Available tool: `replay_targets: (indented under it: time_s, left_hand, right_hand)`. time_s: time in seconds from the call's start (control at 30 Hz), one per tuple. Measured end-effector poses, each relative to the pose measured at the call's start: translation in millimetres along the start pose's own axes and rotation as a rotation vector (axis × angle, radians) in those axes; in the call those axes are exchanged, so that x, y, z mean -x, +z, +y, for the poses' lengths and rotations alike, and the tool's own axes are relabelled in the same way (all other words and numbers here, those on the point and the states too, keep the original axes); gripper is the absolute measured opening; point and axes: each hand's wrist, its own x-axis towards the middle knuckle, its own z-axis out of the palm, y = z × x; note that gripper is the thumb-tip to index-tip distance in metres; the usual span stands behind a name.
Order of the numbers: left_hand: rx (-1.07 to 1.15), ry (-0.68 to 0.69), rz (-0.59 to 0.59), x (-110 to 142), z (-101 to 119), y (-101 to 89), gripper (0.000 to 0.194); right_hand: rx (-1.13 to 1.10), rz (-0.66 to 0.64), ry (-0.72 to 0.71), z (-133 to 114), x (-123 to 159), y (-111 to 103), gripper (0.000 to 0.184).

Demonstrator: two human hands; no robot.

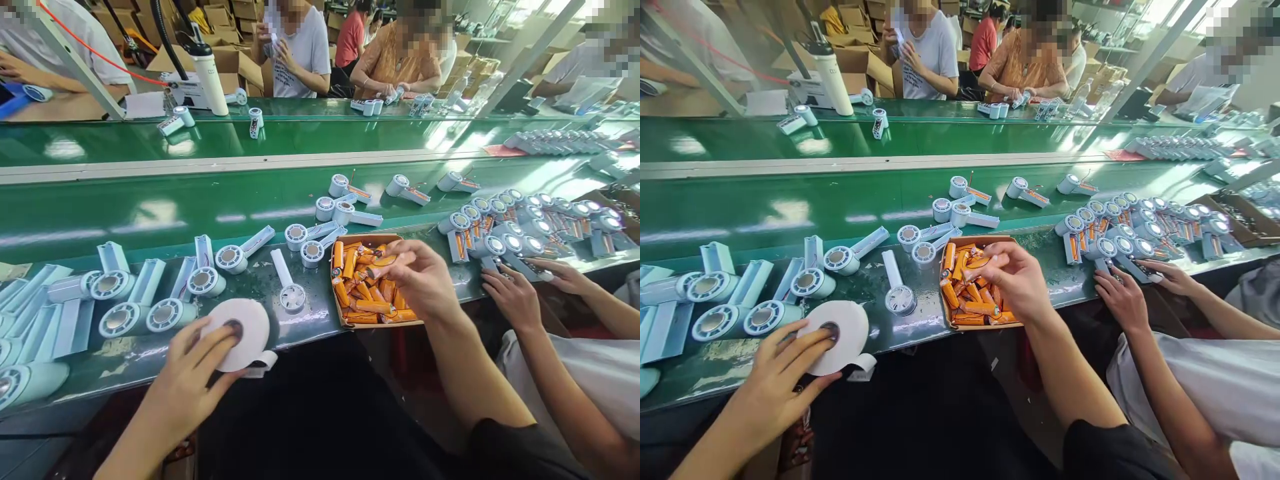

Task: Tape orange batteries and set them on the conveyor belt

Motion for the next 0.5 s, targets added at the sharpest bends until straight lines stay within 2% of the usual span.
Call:
replay_targets:
  time_s: [0.1, 0.2, 0.33, 0.5]
  left_hand:
    - [0.062, 0.015, 0.023, -16.9, 33.9, 2.4, 0.033]
    - [0.043, 0.079, 0.027, -30.3, 55.6, 4.6, 0.034]
    - [-0.017, 0.097, 0.040, -37.8, 64.7, 5.0, 0.036]
    - [-0.048, 0.134, 0.039, -39.4, 66.9, 5.9, 0.034]
  right_hand:
    - [-0.065, -0.052, 0.026, 3.3, 24.4, 28.7, 0.045]
    - [-0.020, -0.085, -0.041, 6.3, 45.6, 49.0, 0.038]
    - [0.094, -0.102, -0.158, 6.9, 58.2, 60.6, 0.033]
    - [0.141, -0.039, -0.204, 14.5, 67.0, 71.4, 0.032]
